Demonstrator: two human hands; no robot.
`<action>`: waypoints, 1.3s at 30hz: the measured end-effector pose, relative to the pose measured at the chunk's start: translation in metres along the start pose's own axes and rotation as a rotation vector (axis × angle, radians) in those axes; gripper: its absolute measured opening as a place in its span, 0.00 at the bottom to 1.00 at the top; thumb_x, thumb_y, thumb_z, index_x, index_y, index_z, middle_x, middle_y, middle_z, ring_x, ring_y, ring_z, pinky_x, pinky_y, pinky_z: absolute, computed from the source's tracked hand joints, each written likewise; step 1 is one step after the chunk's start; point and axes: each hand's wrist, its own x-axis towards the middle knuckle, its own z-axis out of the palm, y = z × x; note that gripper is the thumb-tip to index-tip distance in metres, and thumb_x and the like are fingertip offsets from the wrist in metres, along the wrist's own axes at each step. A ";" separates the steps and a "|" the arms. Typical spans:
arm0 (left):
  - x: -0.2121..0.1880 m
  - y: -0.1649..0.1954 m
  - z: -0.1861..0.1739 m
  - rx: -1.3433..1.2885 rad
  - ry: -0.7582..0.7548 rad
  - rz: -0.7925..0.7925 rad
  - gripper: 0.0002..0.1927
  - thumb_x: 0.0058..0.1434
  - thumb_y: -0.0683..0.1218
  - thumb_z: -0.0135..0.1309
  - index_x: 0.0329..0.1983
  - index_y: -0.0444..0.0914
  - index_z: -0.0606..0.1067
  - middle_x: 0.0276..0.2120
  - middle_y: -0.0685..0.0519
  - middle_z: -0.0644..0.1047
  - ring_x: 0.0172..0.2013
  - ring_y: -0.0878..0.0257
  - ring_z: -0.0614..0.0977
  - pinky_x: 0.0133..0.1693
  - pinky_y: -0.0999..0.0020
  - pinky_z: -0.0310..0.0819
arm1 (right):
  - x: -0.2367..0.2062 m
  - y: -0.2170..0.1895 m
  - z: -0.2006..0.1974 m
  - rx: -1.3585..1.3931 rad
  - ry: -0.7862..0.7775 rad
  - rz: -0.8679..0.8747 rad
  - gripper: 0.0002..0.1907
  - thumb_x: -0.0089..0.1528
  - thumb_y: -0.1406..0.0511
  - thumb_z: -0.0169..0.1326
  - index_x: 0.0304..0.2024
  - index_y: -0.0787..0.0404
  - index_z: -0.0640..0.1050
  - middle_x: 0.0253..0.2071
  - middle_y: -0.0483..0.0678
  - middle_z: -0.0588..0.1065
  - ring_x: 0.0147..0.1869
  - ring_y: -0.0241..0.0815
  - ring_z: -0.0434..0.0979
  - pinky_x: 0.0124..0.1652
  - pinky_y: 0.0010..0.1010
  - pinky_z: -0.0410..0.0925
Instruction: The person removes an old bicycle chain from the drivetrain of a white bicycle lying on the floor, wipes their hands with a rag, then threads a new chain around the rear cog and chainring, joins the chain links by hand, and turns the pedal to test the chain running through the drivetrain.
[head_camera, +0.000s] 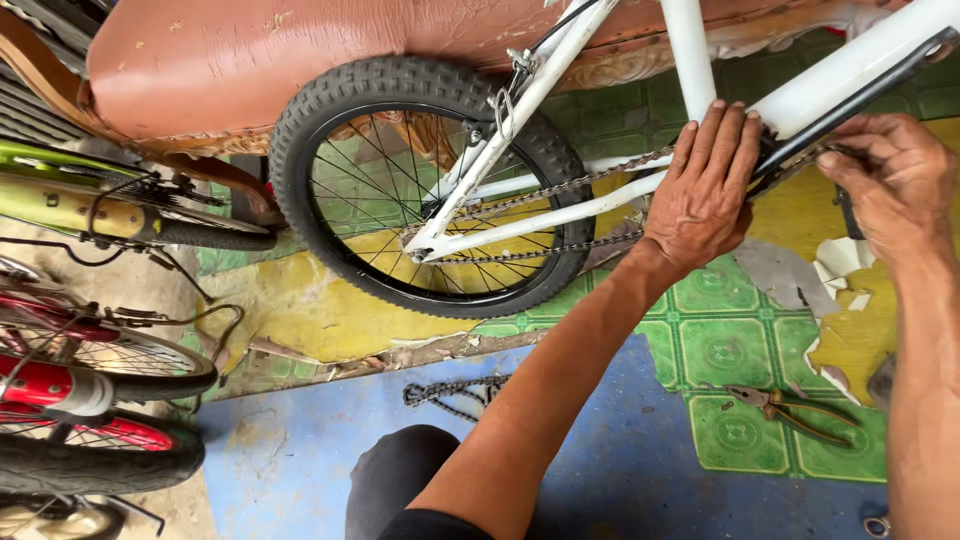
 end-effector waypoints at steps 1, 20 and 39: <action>0.001 -0.002 0.001 0.039 -0.026 -0.004 0.44 0.51 0.45 0.56 0.71 0.28 0.57 0.70 0.36 0.61 0.73 0.41 0.61 0.74 0.45 0.55 | 0.001 -0.003 0.001 -0.018 0.009 0.008 0.13 0.67 0.80 0.57 0.53 0.69 0.73 0.51 0.49 0.79 0.53 0.34 0.79 0.54 0.22 0.74; 0.008 0.010 0.001 0.008 -0.128 0.003 0.54 0.48 0.50 0.65 0.72 0.25 0.53 0.71 0.33 0.56 0.74 0.37 0.53 0.73 0.40 0.43 | 0.007 -0.029 0.017 0.061 0.031 -0.014 0.19 0.63 0.80 0.59 0.54 0.61 0.74 0.48 0.47 0.80 0.51 0.33 0.80 0.50 0.24 0.75; 0.007 0.007 0.003 -0.026 -0.128 -0.002 0.54 0.48 0.49 0.66 0.73 0.26 0.52 0.71 0.34 0.56 0.74 0.38 0.53 0.73 0.41 0.41 | 0.019 -0.069 0.029 -0.363 -0.004 -0.014 0.25 0.59 0.78 0.60 0.57 0.60 0.71 0.54 0.50 0.78 0.54 0.42 0.82 0.42 0.31 0.77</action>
